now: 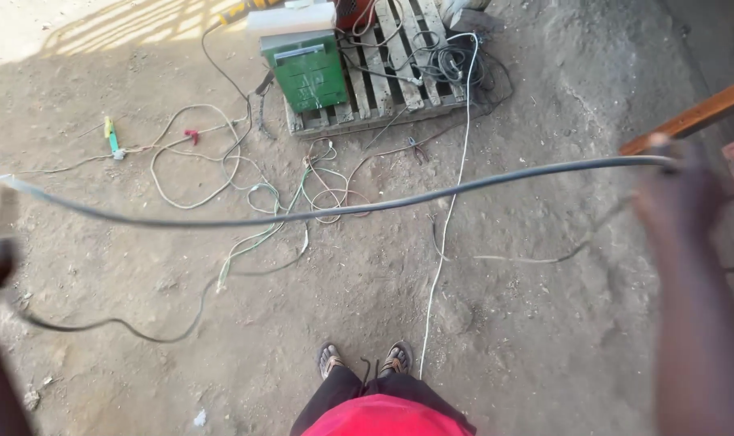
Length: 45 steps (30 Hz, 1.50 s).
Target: Untangling electrical wires and splicing them together by twisting the copper ends
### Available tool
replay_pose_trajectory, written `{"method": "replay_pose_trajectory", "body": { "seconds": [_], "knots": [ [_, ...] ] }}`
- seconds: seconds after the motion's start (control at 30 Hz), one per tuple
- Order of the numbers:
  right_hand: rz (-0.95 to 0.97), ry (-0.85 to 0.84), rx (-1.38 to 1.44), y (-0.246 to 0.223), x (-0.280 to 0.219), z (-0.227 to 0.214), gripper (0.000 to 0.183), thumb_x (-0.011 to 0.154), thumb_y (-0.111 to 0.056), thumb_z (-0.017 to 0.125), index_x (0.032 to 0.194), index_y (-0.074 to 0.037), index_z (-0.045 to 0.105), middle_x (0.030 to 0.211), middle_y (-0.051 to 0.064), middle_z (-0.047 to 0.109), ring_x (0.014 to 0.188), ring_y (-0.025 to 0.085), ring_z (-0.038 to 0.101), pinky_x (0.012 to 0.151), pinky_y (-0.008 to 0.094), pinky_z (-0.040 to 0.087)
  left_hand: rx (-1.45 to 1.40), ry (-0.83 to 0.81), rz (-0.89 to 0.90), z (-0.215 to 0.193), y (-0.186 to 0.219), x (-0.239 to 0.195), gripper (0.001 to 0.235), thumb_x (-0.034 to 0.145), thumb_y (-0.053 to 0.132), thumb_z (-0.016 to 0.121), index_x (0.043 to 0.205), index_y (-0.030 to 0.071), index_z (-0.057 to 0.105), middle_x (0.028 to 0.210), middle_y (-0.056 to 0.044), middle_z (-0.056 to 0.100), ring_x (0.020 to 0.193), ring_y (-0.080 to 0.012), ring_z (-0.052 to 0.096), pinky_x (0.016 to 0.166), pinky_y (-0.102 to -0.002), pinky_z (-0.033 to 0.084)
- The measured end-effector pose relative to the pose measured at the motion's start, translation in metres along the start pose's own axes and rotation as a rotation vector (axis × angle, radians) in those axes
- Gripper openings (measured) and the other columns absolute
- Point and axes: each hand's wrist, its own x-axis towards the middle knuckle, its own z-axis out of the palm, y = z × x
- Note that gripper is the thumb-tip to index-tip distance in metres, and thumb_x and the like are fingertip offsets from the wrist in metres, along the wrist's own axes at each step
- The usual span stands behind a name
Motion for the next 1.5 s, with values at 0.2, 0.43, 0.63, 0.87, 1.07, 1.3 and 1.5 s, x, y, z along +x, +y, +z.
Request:
{"method": "replay_pose_trajectory", "body": {
  "seconds": [0.2, 0.43, 0.63, 0.87, 1.07, 1.3, 1.5],
  "knots": [
    [0.142, -0.340, 0.889, -0.246, -0.092, -0.054, 0.051, 0.117, -0.056, 0.043, 0.109, -0.009, 0.061, 0.072, 0.011, 0.072, 0.064, 0.027, 0.075, 0.049, 0.039, 0.061, -0.616, -0.075, 0.120, 0.035, 0.257, -0.142, 0.044, 0.098, 0.011, 0.068, 0.141, 0.007, 0.060, 0.116, -0.026, 0.059, 0.091, -0.0414, 0.067, 0.074, -0.050, 0.056],
    [0.785, -1.033, 1.888, -0.326, -0.145, 0.035, 0.021, 0.083, 0.004, 0.051, 0.087, -0.015, 0.061, 0.101, 0.011, 0.077, 0.087, 0.026, 0.076, 0.060, 0.030, 0.053, -0.682, -0.800, 0.215, 0.097, 0.387, -0.219, 0.071, 0.096, 0.071, 0.044, 0.119, 0.009, 0.069, 0.104, -0.021, 0.074, 0.115, -0.0446, 0.066, 0.102, -0.059, 0.048],
    [1.483, -0.938, 2.155, -0.275, -0.124, 0.044, 0.029, 0.093, -0.035, 0.058, 0.100, -0.008, 0.050, 0.111, 0.020, 0.071, 0.102, 0.035, 0.071, 0.087, 0.051, 0.056, -0.441, -0.595, 0.365, 0.095, 0.341, -0.212, 0.046, 0.103, 0.052, 0.052, 0.103, 0.011, 0.074, 0.091, -0.021, 0.074, 0.101, -0.0472, 0.070, 0.087, -0.059, 0.053],
    [1.690, -0.408, 2.145, -0.210, -0.081, 0.059, 0.030, 0.097, -0.033, 0.056, 0.089, -0.004, 0.060, 0.077, 0.008, 0.068, 0.070, 0.023, 0.070, 0.077, 0.042, 0.063, -0.299, -0.213, 0.100, 0.076, 0.156, -0.105, 0.037, 0.112, 0.031, 0.052, 0.110, 0.004, 0.077, 0.093, -0.025, 0.075, 0.094, -0.0490, 0.071, 0.086, -0.057, 0.052],
    [1.540, -0.200, 2.031, -0.146, -0.049, 0.032, 0.025, 0.110, -0.011, 0.039, 0.086, -0.016, 0.045, 0.071, -0.004, 0.045, 0.058, 0.009, 0.044, 0.054, 0.021, 0.044, -0.014, 0.009, -0.121, 0.035, -0.055, -0.061, 0.074, 0.140, 0.050, 0.049, 0.086, 0.001, 0.061, 0.075, -0.025, 0.065, 0.068, -0.0448, 0.060, 0.055, -0.055, 0.040],
    [1.423, 0.177, 1.636, 0.065, -0.008, 0.118, 0.025, 0.095, -0.023, 0.063, 0.076, -0.022, 0.047, 0.072, -0.003, 0.046, 0.068, 0.014, 0.050, 0.070, 0.034, 0.051, -0.344, -0.014, -0.125, 0.039, -0.039, -0.026, 0.054, 0.140, 0.033, 0.048, 0.103, -0.005, 0.060, 0.076, -0.014, 0.047, 0.065, -0.0292, 0.043, 0.053, -0.050, 0.030],
    [1.673, -0.218, 3.274, 0.332, -0.019, 0.206, 0.016, 0.116, -0.030, 0.065, 0.106, -0.027, 0.053, 0.101, -0.010, 0.049, 0.093, 0.004, 0.051, 0.098, 0.019, 0.047, -0.125, 0.113, -0.021, 0.116, 0.046, 0.043, 0.068, 0.138, 0.043, 0.062, 0.083, 0.004, 0.061, 0.066, -0.015, 0.052, 0.063, -0.0346, 0.049, 0.055, -0.054, 0.033]
  ]
}}
